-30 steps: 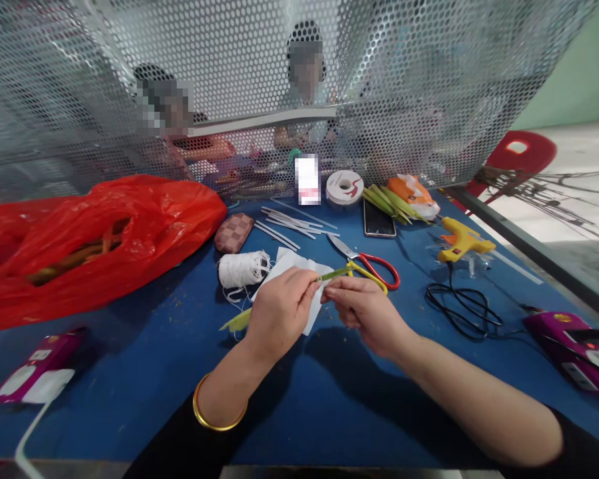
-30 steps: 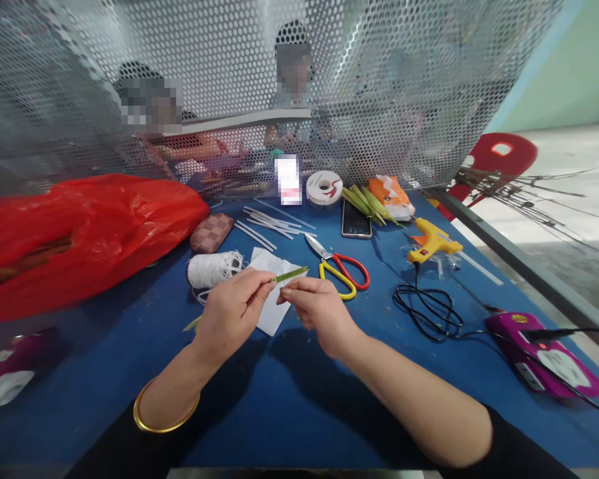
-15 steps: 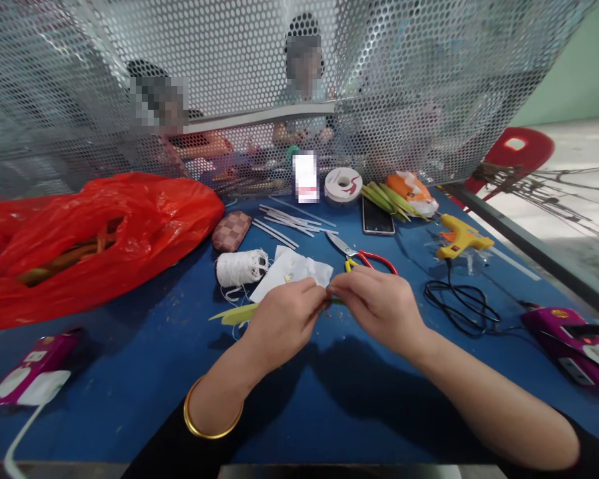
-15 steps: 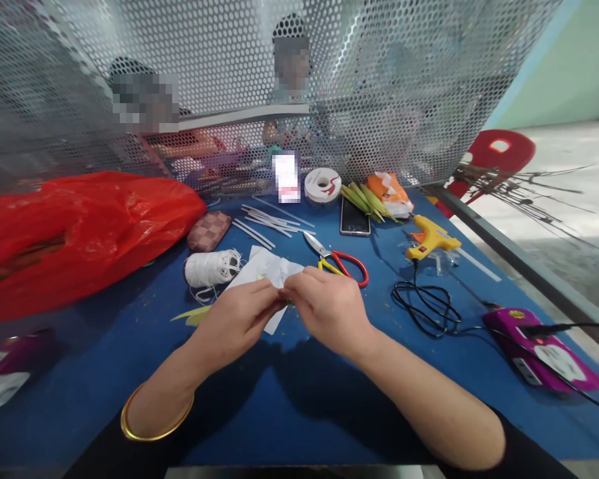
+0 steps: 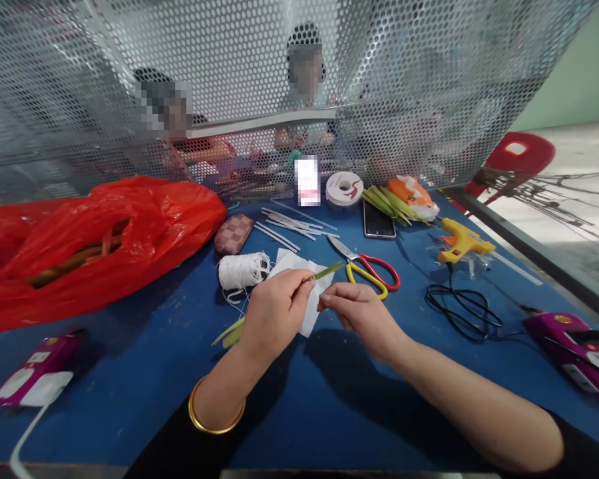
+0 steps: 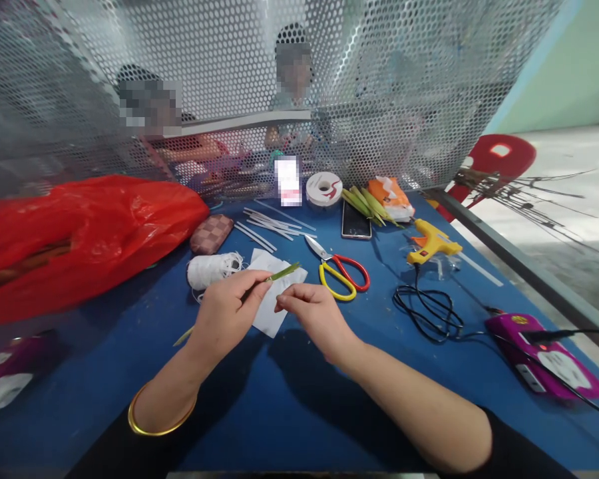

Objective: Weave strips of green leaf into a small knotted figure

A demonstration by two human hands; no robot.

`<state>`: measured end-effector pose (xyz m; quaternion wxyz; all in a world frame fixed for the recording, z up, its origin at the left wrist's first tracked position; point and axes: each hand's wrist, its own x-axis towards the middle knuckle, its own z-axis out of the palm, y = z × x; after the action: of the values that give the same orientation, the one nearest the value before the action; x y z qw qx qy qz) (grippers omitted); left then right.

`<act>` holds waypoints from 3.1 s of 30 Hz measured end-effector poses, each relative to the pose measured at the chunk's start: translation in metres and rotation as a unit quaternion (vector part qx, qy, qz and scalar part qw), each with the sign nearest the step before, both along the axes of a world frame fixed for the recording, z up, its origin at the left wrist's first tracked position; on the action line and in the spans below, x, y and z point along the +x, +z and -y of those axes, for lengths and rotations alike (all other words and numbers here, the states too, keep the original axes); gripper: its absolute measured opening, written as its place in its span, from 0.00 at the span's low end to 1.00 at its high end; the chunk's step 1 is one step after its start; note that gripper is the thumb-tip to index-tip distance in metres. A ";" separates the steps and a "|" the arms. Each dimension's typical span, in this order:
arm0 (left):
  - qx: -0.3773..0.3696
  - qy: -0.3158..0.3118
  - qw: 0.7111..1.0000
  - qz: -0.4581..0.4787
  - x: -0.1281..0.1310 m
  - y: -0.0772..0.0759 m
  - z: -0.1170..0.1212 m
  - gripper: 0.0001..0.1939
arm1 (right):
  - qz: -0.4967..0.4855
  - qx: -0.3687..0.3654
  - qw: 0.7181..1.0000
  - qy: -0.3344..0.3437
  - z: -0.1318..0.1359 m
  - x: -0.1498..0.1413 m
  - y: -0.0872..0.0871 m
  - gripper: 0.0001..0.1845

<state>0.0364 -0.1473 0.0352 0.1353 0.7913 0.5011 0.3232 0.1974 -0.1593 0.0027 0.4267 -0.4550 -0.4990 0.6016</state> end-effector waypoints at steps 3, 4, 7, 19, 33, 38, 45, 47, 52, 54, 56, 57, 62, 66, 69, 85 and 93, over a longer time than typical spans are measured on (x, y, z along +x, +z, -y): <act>-0.034 0.001 0.999 0.018 0.002 -0.003 -0.001 0.08 | 0.179 0.223 0.958 -0.020 0.006 0.003 0.003 0.12; -0.050 -0.002 0.998 0.024 0.003 -0.004 -0.001 0.08 | 0.239 0.292 0.926 -0.017 0.006 0.005 0.004 0.13; -0.119 -0.002 0.991 0.066 0.006 -0.006 -0.002 0.08 | 0.372 0.422 0.826 -0.024 0.006 0.012 0.004 0.14; -0.425 0.037 0.807 0.408 0.008 -0.008 -0.011 0.08 | 0.252 0.252 0.931 -0.075 0.005 -0.003 -0.009 0.11; -0.438 0.023 0.787 0.434 0.011 -0.012 -0.008 0.08 | -0.003 0.052 0.997 -0.050 0.002 -0.014 -0.012 0.09; -0.409 0.011 0.805 0.430 0.008 -0.015 -0.013 0.09 | 0.034 0.049 0.998 -0.031 0.001 -0.001 -0.001 0.09; -0.370 0.006 0.846 0.384 0.015 -0.033 -0.015 0.13 | -0.038 -0.025 0.999 -0.002 -0.004 0.003 0.007 0.08; -0.369 0.001 0.849 0.377 0.018 -0.036 -0.015 0.13 | -0.106 -0.084 0.991 -0.011 -0.006 0.004 0.005 0.09; -0.332 0.021 0.871 0.363 0.021 -0.050 -0.017 0.08 | -0.178 -0.165 0.970 -0.013 -0.008 0.004 -0.002 0.12; -0.293 0.025 0.906 0.303 0.022 -0.058 -0.019 0.04 | -0.188 -0.177 0.966 -0.008 -0.009 0.004 -0.005 0.13; -0.231 0.028 0.945 0.230 0.023 -0.064 -0.021 0.03 | -0.191 -0.184 0.964 -0.013 -0.012 0.005 -0.008 0.14; -0.197 0.033 0.959 0.199 0.023 -0.066 -0.021 0.04 | -0.191 -0.187 0.963 -0.016 -0.013 0.005 -0.009 0.14; -0.077 0.042 0.986 0.141 0.024 -0.065 -0.022 0.09 | -0.184 -0.223 0.957 -0.014 -0.021 0.010 -0.012 0.12; -0.128 -0.036 0.979 0.153 0.025 -0.066 -0.024 0.10 | -0.204 -0.258 0.944 0.004 -0.025 0.014 -0.011 0.09; -0.188 -0.057 0.963 0.185 0.025 -0.071 -0.026 0.08 | -0.234 -0.273 0.933 0.021 -0.028 0.016 -0.010 0.09; -0.092 -0.071 0.984 0.136 0.026 -0.076 -0.023 0.14 | -0.219 -0.311 0.925 0.001 -0.035 0.020 -0.018 0.12; -0.153 -0.039 0.982 0.103 0.026 -0.076 -0.021 0.04 | -0.205 -0.305 0.930 0.003 -0.038 0.022 -0.017 0.12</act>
<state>0.0621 -0.1267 -0.0406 0.3180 0.7429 0.4964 0.3172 0.2197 -0.1217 -0.0138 0.3589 -0.4283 -0.1945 0.8062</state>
